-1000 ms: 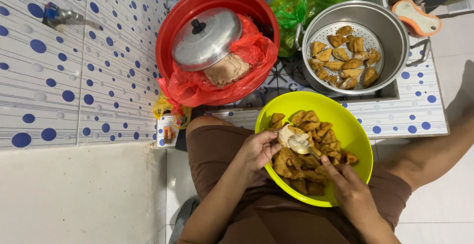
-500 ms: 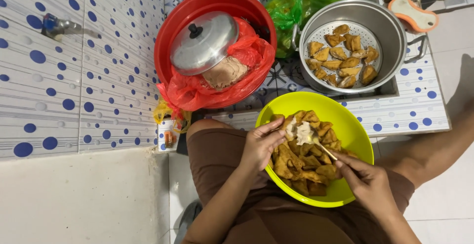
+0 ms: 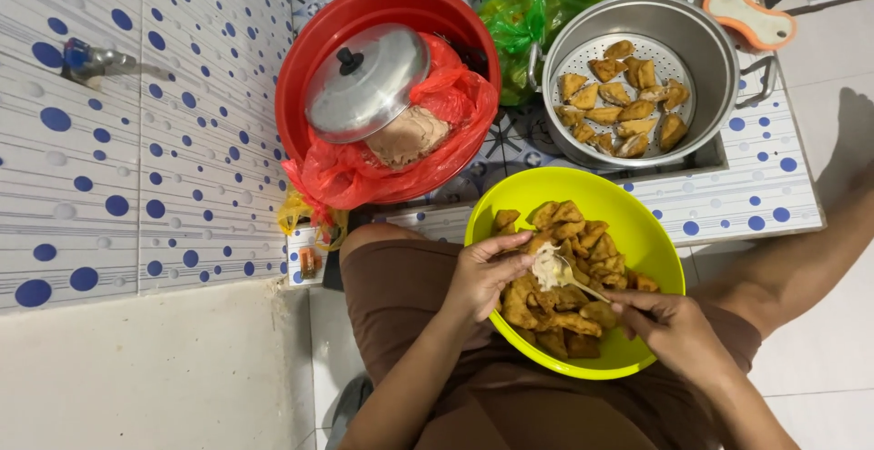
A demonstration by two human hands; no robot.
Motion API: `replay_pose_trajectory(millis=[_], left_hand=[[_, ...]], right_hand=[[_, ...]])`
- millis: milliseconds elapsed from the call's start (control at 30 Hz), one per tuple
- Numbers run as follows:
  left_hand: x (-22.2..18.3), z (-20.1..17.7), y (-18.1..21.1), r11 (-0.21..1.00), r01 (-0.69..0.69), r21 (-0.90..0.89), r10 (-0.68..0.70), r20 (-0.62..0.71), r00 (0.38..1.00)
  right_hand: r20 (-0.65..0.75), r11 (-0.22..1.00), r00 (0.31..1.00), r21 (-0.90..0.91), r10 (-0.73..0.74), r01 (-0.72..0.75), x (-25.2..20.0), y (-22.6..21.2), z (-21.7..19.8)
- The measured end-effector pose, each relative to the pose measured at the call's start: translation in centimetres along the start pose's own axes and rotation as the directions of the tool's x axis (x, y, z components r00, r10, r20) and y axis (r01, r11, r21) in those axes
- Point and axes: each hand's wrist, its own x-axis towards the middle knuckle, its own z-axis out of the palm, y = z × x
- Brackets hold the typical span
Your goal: A person sitting on the floor is stuffing fried tofu pieces with a white paste filling using a small spoon and placing them into a steamer basket.
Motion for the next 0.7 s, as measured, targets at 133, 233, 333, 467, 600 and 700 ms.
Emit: replay_pose_trajectory(millis=[133, 233, 333, 467, 600, 700], left_hand=[[0.8, -0.9, -0.1, 0.999, -0.017, -0.034, 0.016, -0.033, 0.999], [0.8, -1.1, 0.0, 0.999, -0.023, -0.041, 0.022, -0.019, 1.000], [0.5, -0.6, -0.2, 0.999, 0.015, -0.043, -0.014, 0.010, 1.000], [0.9, -1.1, -1.7, 0.995, 0.044, -0.089, -0.039, 0.055, 0.998], [0.9, -0.9, -1.5, 0.996, 0.035, -0.084, -0.028, 0.081, 0.996], [0.9, -0.9, -1.2, 0.997, 0.047, -0.062, -0.042, 0.072, 0.997]], right_hand=[[0.063, 1.000, 0.998, -0.019, 0.008, -0.007, 0.6, 1.3, -1.3], [0.042, 0.994, 0.995, 0.062, -0.095, 0.092, 1.0, 2.0, -2.0], [-0.011, 0.985, 0.990, 0.102, -0.140, 0.141, 1.5, 2.1, -1.8], [-0.002, 0.992, 0.995, 0.073, -0.100, 0.100, 1.6, 1.2, -0.6], [0.016, 0.994, 0.999, 0.104, -0.042, 0.040, 2.0, 1.7, 0.1], [0.060, 0.978, 0.997, 0.204, -0.053, 0.040, 2.3, 2.3, -0.3]])
